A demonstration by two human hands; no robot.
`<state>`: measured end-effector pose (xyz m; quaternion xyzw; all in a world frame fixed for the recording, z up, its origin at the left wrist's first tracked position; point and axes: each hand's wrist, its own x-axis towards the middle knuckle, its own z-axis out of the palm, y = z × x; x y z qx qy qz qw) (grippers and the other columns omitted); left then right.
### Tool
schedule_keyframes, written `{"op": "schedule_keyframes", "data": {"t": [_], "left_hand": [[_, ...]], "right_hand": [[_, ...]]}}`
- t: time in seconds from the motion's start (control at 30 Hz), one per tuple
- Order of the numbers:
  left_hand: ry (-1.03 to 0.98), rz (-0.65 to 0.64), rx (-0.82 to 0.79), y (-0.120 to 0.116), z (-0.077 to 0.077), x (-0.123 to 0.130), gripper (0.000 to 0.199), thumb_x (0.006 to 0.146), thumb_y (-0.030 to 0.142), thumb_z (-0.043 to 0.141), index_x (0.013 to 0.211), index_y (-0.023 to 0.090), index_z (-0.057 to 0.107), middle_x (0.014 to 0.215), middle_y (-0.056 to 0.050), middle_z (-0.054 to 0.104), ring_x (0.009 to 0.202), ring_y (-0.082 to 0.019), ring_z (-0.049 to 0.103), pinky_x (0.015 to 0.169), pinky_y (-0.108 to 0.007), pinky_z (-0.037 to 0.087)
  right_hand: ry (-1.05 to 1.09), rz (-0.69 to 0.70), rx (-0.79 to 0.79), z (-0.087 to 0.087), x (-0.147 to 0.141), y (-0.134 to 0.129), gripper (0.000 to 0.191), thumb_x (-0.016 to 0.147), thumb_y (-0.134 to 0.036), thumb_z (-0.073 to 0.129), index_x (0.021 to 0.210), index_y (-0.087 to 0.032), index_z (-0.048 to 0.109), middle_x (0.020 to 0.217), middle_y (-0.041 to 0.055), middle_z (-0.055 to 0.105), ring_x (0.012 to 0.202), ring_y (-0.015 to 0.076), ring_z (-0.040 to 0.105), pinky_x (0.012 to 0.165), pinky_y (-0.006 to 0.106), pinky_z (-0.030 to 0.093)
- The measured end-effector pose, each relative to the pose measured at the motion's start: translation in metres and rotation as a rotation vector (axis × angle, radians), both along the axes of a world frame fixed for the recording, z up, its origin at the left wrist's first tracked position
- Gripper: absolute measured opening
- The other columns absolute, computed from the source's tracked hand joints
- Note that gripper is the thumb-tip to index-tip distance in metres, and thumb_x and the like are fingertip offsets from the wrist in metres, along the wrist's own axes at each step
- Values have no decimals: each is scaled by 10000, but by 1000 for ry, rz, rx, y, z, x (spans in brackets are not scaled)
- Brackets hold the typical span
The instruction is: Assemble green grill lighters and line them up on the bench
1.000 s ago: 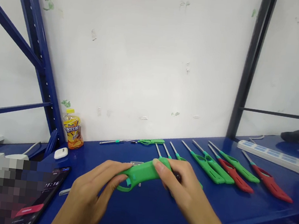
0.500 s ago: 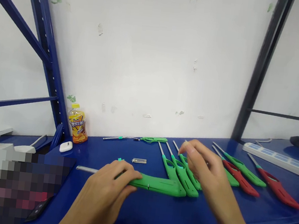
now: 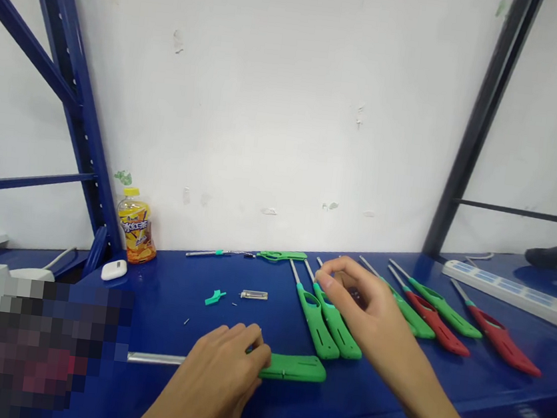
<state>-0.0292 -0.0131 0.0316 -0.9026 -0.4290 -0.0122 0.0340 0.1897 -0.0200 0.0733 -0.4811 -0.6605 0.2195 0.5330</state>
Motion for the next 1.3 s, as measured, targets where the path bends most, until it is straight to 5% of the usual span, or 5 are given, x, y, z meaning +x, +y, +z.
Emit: {"op": "schedule_keyframes", "data": {"t": [0.53, 0.87, 1.03, 1.1, 1.3], "left_hand": [[-149, 1, -212, -1, -3, 2, 487, 922, 83, 697, 1339, 333, 673, 1306, -44, 673, 1162, -271, 672, 969, -382, 547], [-421, -30, -284, -9, -3, -15, 333, 939, 159, 723, 1201, 363, 705, 1190, 33, 681, 1117, -196, 657, 989, -318, 507], [-505, -37, -213, -3, 5, -28, 238, 1006, 217, 642, 1190, 349, 717, 1171, 41, 712, 1106, -165, 674, 1013, -285, 491], [-497, 19, -111, 7, 6, -42, 269, 1012, 176, 594, 1210, 314, 713, 1190, 18, 724, 1142, -180, 670, 1035, -296, 479], [-202, 472, 39, 39, 5, -89, 240, 998, 212, 543, 1175, 226, 705, 1160, -95, 744, 1131, -288, 679, 937, -379, 482]], "right_hand": [[-36, -22, 1, 2, -4, -7, 305, 998, -525, 565, 912, -237, 614, 644, -56, 433, 523, 125, 415, 469, 264, 308], [-135, -148, 132, -1, 9, -13, 394, 1003, -612, 514, 954, -263, 692, 922, 38, 715, 681, 188, 602, 512, 270, 429], [-159, -150, 140, 0, 8, -11, 365, 988, -582, 561, 857, -260, 670, 790, 21, 662, 708, 199, 599, 541, 267, 440], [-148, -157, 141, 1, 5, -12, 357, 990, -568, 564, 845, -258, 665, 772, 11, 646, 709, 191, 584, 561, 264, 441], [-166, -139, 96, 0, 0, -12, 341, 988, -547, 559, 850, -253, 662, 742, 2, 619, 667, 176, 538, 526, 275, 393]]}}
